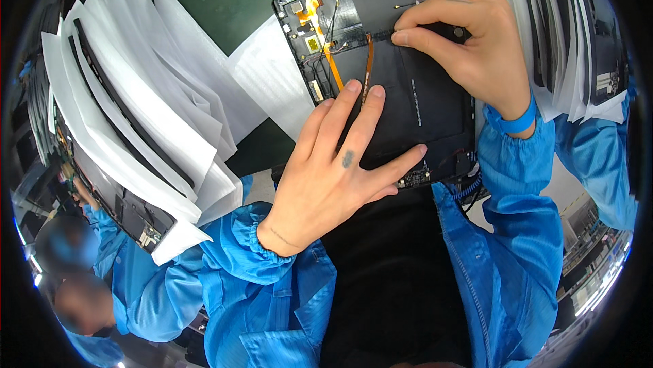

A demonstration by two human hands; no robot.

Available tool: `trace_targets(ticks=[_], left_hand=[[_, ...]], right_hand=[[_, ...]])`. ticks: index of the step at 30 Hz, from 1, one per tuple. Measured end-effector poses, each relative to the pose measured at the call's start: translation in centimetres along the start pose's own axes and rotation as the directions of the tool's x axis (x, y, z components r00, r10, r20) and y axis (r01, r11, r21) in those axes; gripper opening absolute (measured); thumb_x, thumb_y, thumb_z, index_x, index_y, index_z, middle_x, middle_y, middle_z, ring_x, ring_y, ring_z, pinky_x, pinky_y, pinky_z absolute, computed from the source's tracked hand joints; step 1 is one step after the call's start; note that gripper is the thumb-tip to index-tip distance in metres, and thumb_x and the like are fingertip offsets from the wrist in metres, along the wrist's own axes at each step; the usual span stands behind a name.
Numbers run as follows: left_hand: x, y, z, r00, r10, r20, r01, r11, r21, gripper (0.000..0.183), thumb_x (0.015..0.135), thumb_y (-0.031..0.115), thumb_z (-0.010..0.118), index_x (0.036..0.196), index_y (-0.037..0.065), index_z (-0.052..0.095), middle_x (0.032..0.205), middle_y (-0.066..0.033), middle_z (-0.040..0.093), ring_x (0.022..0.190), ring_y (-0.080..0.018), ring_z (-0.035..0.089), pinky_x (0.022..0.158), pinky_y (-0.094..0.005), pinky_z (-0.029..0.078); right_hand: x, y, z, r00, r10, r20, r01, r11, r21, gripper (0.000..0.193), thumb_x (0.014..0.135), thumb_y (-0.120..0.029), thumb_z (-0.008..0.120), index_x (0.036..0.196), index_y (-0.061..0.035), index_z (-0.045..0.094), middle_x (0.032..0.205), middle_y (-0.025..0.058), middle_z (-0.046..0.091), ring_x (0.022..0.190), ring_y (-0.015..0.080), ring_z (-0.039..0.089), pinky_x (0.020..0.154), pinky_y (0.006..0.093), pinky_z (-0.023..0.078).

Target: Manually assemble internal components of tablet computers on a production line.

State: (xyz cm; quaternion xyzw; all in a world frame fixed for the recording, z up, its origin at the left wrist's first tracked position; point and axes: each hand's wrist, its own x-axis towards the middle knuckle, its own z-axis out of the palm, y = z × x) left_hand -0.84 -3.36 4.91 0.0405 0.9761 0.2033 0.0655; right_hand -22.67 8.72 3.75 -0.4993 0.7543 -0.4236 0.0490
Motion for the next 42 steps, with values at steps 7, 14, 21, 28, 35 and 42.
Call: trace_targets(ticks=[7, 14, 21, 28, 35, 42], left_hand=[[0.4, -0.4, 0.2, 0.999, 0.022, -0.047, -0.023, 1.000, -0.011, 0.053, 0.071, 0.048, 0.080, 0.123, 0.047, 0.073, 0.150, -0.0119, 0.043, 0.135, -0.0371, 0.045, 0.107, -0.0469, 0.044], [0.8, -0.8, 0.4, 0.995, 0.019, -0.094, -0.020, 1.000, -0.011, 0.050, 0.076, 0.049, 0.077, 0.126, 0.040, 0.073, 0.140, -0.0097, 0.050, 0.127, -0.0333, 0.050, 0.101, -0.0434, 0.045], [2.1, -0.6, 0.3, 0.988, -0.052, -0.148, 0.060, 0.997, 0.046, 0.063, 0.077, 0.042, 0.081, 0.137, 0.028, 0.065, 0.127, -0.0092, 0.050, 0.108, -0.0294, 0.051, 0.089, -0.0420, 0.045], [4.2, -1.1, 0.9, 0.948, -0.153, -0.278, 0.168, 0.985, 0.033, 0.061, 0.080, 0.032, 0.083, 0.137, 0.021, 0.065, 0.113, -0.0075, 0.049, 0.097, -0.0279, 0.048, 0.082, -0.0398, 0.043], [-4.7, -1.0, -0.4, 0.956, -0.122, -0.265, -0.056, 0.814, -0.578, 0.023, 0.082, 0.009, 0.078, 0.103, -0.001, 0.072, 0.093, -0.0136, 0.066, 0.072, -0.0232, 0.062, 0.064, -0.0323, 0.049], [-6.3, 0.7, 6.6, 0.795, -0.599, 0.097, -0.016, -0.182, -0.983, 0.050, 0.096, 0.012, 0.072, 0.140, -0.006, 0.053, 0.136, -0.0147, 0.060, 0.124, -0.0248, 0.059, 0.109, -0.0359, 0.044]], right_hand=[[-0.1, -0.7, -0.3, 0.997, 0.075, 0.003, -0.075, 0.997, 0.037, 0.015, 0.069, -0.009, 0.087, 0.081, -0.0059, 0.079, 0.125, 0.0189, 0.068, 0.124, 0.0371, 0.061, 0.104, 0.0432, 0.045], [-0.1, -0.6, -0.2, 0.997, 0.078, 0.022, -0.078, 0.997, 0.014, 0.015, 0.069, -0.009, 0.087, 0.081, -0.0054, 0.079, 0.125, 0.0184, 0.067, 0.124, 0.0366, 0.060, 0.105, 0.0432, 0.044], [0.2, -1.6, -0.3, 0.991, 0.129, 0.040, -0.129, 0.992, 0.011, 0.016, 0.069, -0.008, 0.087, 0.082, -0.0050, 0.079, 0.126, 0.0183, 0.067, 0.123, 0.0359, 0.060, 0.103, 0.0426, 0.045], [-1.0, 2.9, 2.1, 0.995, -0.090, -0.047, 0.085, 0.992, -0.091, 0.026, 0.074, -0.019, 0.086, 0.099, -0.0097, 0.080, 0.125, 0.0134, 0.070, 0.120, 0.0356, 0.062, 0.099, 0.0441, 0.049], [-1.1, 2.4, 1.1, 0.994, -0.083, 0.067, 0.094, 0.978, -0.184, 0.044, 0.077, -0.021, 0.084, 0.120, -0.0169, 0.075, 0.141, 0.0072, 0.062, 0.132, 0.0335, 0.054, 0.108, 0.0448, 0.041], [-0.8, 1.0, 1.0, 0.998, -0.067, 0.011, 0.068, 0.978, -0.199, 0.037, 0.080, -0.017, 0.081, 0.115, -0.0113, 0.074, 0.140, 0.0092, 0.061, 0.136, 0.0357, 0.051, 0.111, 0.0455, 0.040]])
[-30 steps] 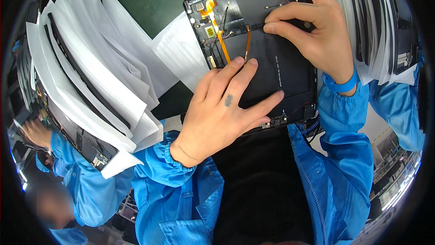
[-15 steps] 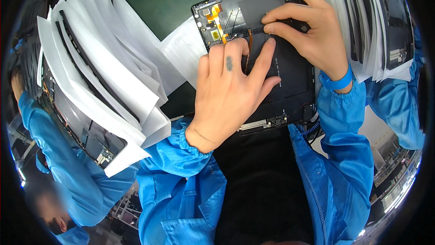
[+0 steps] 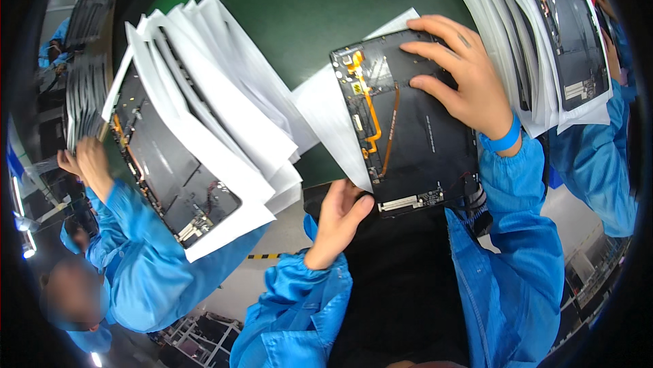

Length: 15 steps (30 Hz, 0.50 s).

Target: Manually assemble internal components of tablet computers on a production line.

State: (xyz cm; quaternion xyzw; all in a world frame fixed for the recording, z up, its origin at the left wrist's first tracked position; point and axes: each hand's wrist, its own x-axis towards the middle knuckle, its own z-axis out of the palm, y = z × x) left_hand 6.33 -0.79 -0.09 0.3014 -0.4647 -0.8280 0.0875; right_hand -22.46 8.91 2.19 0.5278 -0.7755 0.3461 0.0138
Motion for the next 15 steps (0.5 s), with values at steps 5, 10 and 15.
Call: trace_targets(ticks=[5, 10, 15], left_hand=[[1.4, 0.1, 0.7, 0.911, -0.403, 0.086, 0.406, 0.842, -0.354, 0.037, 0.101, 0.016, 0.068, 0.133, 0.000, 0.060, 0.122, -0.0023, 0.067, 0.110, -0.0121, 0.063, 0.097, -0.0307, 0.050], [-1.3, 3.7, 2.1, 0.954, -0.051, 0.294, -0.046, 0.949, 0.312, 0.046, 0.097, 0.006, 0.067, 0.139, -0.004, 0.051, 0.126, -0.0089, 0.061, 0.117, -0.0185, 0.055, 0.103, -0.0358, 0.044], [-0.8, 9.7, 4.1, 0.897, 0.156, 0.414, -0.339, 0.843, 0.418, 0.043, 0.090, 0.005, 0.067, 0.130, -0.006, 0.056, 0.117, -0.0220, 0.059, 0.107, -0.0366, 0.057, 0.099, -0.0433, 0.045]], right_hand=[[-3.0, -3.4, -2.0, 0.994, -0.075, -0.080, 0.087, 0.985, 0.147, 0.032, 0.076, -0.010, 0.081, 0.107, -0.0048, 0.075, 0.131, 0.0164, 0.065, 0.132, 0.0406, 0.056, 0.110, 0.0509, 0.045], [-8.2, -3.7, -4.6, 0.976, 0.078, -0.201, -0.015, 0.954, 0.299, 0.027, 0.088, -0.020, 0.076, 0.100, 0.0043, 0.074, 0.120, 0.0251, 0.066, 0.113, 0.0427, 0.065, 0.099, 0.0490, 0.052], [-9.2, -3.8, -4.8, 0.913, 0.102, -0.396, 0.084, 0.901, 0.425, 0.032, 0.100, -0.027, 0.067, 0.099, 0.0053, 0.069, 0.115, 0.0241, 0.063, 0.105, 0.0393, 0.066, 0.091, 0.0481, 0.054]])
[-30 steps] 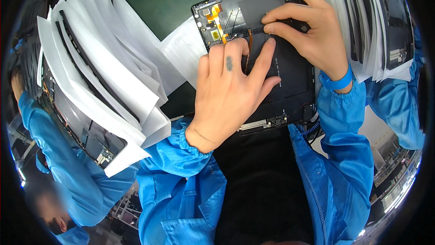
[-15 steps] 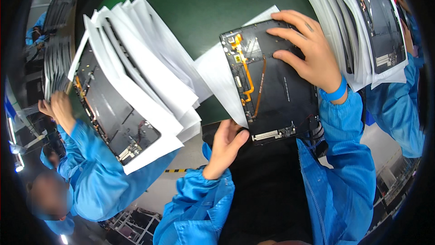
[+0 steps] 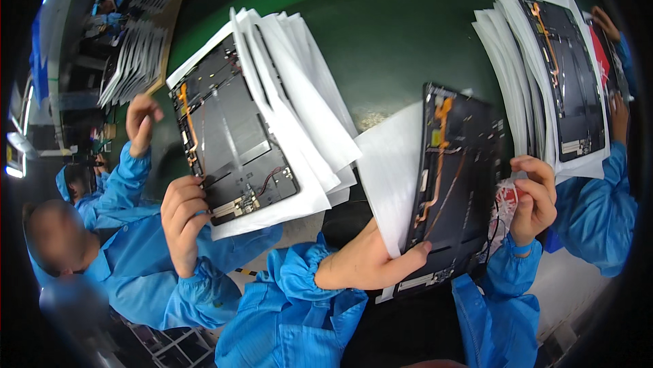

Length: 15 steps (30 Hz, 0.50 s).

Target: Manually assemble internal components of tablet computers on a production line.

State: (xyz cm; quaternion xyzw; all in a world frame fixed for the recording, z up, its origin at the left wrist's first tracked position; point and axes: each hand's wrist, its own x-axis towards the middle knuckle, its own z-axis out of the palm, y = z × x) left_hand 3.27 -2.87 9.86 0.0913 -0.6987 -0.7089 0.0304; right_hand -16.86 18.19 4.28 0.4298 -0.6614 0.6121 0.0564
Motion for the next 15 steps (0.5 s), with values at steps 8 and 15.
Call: trace_targets(ticks=[8, 15], left_hand=[[1.8, 3.8, -2.5, 0.974, 0.158, -0.160, -0.142, 0.984, 0.107, 0.050, 0.092, 0.002, 0.062, 0.140, -0.009, 0.047, 0.120, -0.0142, 0.061, 0.111, -0.0215, 0.057, 0.098, -0.0353, 0.046], [2.6, 4.3, -3.0, 0.941, 0.061, -0.333, -0.063, 0.998, 0.004, 0.076, 0.083, 0.004, 0.064, 0.152, -0.007, 0.036, 0.140, -0.0156, 0.054, 0.130, -0.0252, 0.052, 0.111, -0.0383, 0.039]], right_hand=[[1.0, 0.0, 0.1, 0.985, -0.147, -0.090, 0.154, 0.985, 0.076, 0.039, 0.103, -0.038, 0.063, 0.098, 0.0007, 0.068, 0.109, 0.0202, 0.061, 0.091, 0.0341, 0.067, 0.074, 0.0399, 0.056], [0.7, 0.9, -0.6, 0.997, -0.045, -0.063, 0.051, 0.993, 0.102, 0.041, 0.102, -0.038, 0.065, 0.097, 0.0022, 0.070, 0.110, 0.0190, 0.062, 0.086, 0.0309, 0.068, 0.073, 0.0387, 0.057]])
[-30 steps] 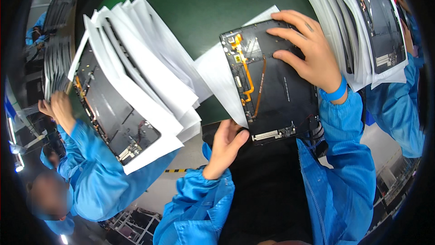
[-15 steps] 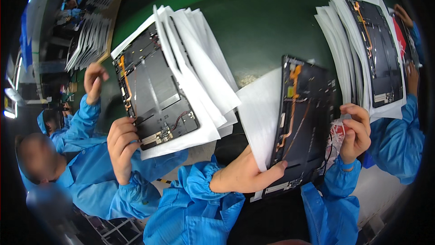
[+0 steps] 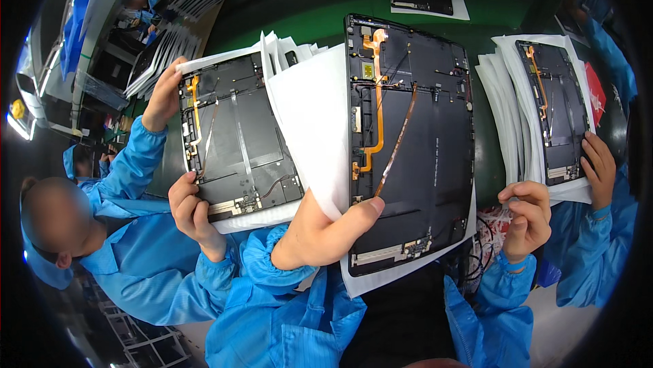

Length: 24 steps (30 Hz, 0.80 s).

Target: Manually assemble internal components of tablet computers on a production line.

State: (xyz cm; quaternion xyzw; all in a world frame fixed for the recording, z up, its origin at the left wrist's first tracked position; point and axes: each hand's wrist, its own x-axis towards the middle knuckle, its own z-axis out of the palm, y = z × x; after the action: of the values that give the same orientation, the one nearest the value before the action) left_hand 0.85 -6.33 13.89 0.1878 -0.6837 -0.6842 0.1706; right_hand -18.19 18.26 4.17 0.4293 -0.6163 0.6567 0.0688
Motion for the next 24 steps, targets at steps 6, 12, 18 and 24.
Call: trace_targets(ticks=[6, 12, 18, 24], left_hand=[[1.2, 0.1, -0.8, 0.997, -0.083, 0.000, 0.083, 0.997, 0.013, 0.076, 0.082, 0.004, 0.063, 0.153, -0.006, 0.036, 0.140, -0.0161, 0.055, 0.128, -0.0243, 0.054, 0.110, -0.0383, 0.040], [2.2, -2.0, -0.9, 1.000, -0.022, 0.019, 0.022, 1.000, -0.010, 0.069, 0.085, 0.002, 0.061, 0.151, -0.006, 0.040, 0.139, -0.0148, 0.056, 0.127, -0.0221, 0.055, 0.108, -0.0355, 0.041], [3.0, -3.4, -1.4, 0.998, -0.055, 0.001, 0.055, 0.998, 0.001, 0.061, 0.088, 0.003, 0.062, 0.147, -0.006, 0.045, 0.134, -0.0122, 0.059, 0.124, -0.0192, 0.054, 0.107, -0.0339, 0.041], [0.7, -2.1, -3.2, 0.969, 0.235, -0.078, -0.213, 0.952, 0.220, 0.051, 0.094, 0.009, 0.066, 0.141, -0.005, 0.053, 0.126, -0.0105, 0.062, 0.116, -0.0175, 0.057, 0.101, -0.0336, 0.045]], right_hand=[[0.6, -0.3, 0.8, 0.999, 0.002, 0.043, -0.002, 1.000, 0.002, 0.040, 0.102, -0.035, 0.066, 0.095, 0.0044, 0.070, 0.110, 0.0192, 0.062, 0.083, 0.0274, 0.069, 0.073, 0.0367, 0.057], [0.4, 0.0, 1.1, 0.997, 0.008, 0.073, -0.011, 0.999, 0.034, 0.035, 0.101, -0.030, 0.068, 0.096, 0.0049, 0.071, 0.110, 0.0200, 0.063, 0.083, 0.0276, 0.070, 0.074, 0.0369, 0.058], [0.0, 0.7, 1.4, 0.997, 0.031, 0.075, -0.033, 0.999, 0.028, 0.033, 0.100, -0.027, 0.068, 0.096, 0.0051, 0.071, 0.111, 0.0200, 0.062, 0.084, 0.0275, 0.070, 0.076, 0.0373, 0.058], [-0.9, 1.6, 2.5, 0.998, 0.019, 0.063, -0.022, 0.998, 0.052, 0.035, 0.100, -0.030, 0.068, 0.095, 0.0050, 0.071, 0.111, 0.0205, 0.063, 0.083, 0.0271, 0.070, 0.074, 0.0364, 0.059]])
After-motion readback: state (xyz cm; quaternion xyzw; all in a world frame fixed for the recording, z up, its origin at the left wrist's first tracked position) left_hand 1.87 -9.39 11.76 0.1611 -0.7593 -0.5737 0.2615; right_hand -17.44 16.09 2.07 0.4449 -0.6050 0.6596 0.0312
